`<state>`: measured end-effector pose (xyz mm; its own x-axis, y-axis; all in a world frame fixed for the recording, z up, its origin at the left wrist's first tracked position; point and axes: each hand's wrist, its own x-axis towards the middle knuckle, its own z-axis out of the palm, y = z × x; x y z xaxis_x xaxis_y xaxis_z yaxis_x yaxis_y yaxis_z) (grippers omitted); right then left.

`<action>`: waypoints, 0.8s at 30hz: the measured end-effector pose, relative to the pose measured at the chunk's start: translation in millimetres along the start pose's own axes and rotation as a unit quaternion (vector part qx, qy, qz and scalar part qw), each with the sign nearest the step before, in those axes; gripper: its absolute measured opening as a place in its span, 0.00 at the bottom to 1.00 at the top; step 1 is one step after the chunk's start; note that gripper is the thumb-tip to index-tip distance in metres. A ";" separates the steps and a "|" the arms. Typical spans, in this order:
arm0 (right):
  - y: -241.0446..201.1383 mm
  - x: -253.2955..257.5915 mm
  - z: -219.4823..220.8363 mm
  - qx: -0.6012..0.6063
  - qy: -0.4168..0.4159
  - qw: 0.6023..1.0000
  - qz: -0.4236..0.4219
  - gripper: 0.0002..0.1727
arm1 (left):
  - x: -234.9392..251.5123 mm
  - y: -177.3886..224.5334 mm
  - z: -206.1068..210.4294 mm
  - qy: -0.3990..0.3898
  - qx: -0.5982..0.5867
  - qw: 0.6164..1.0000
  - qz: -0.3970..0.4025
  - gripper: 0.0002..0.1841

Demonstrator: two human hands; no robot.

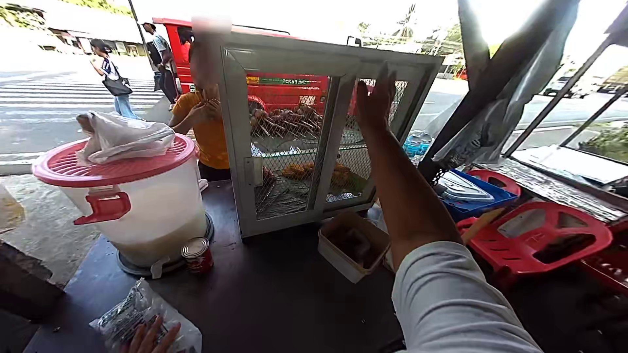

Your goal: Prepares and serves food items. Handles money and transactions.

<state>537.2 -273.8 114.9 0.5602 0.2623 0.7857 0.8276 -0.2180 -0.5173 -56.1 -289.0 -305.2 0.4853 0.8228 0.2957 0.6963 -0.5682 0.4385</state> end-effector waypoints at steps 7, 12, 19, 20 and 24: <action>-59.2 -266.1 -6.0 0.139 -0.663 0.703 -0.217 0.32 | 4.5 42.2 -14.1 0.091 -0.140 0.985 -0.053 0.18; -55.3 -460.4 7.0 0.382 -0.782 0.395 0.294 0.31 | 8.3 115.2 -18.7 0.082 -0.279 0.954 -0.070 0.22; -81.8 -491.6 -9.3 0.444 -0.578 0.401 0.555 0.14 | -11.5 150.5 12.7 0.075 -0.299 0.951 0.008 0.50; -81.3 -482.0 -6.3 0.421 -0.565 0.446 0.552 0.13 | -12.8 147.2 8.3 0.075 -0.298 0.952 0.021 0.49; -71.6 -459.3 1.2 0.396 -0.570 0.518 0.500 0.16 | -11.2 123.8 -1.9 0.104 -0.264 0.958 0.042 0.39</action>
<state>220.7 -377.5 -209.4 0.0069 0.8739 -0.4860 -0.3952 -0.4441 -0.8041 23.7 -368.5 -252.7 0.3734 0.7887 0.4885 0.2669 -0.5956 0.7576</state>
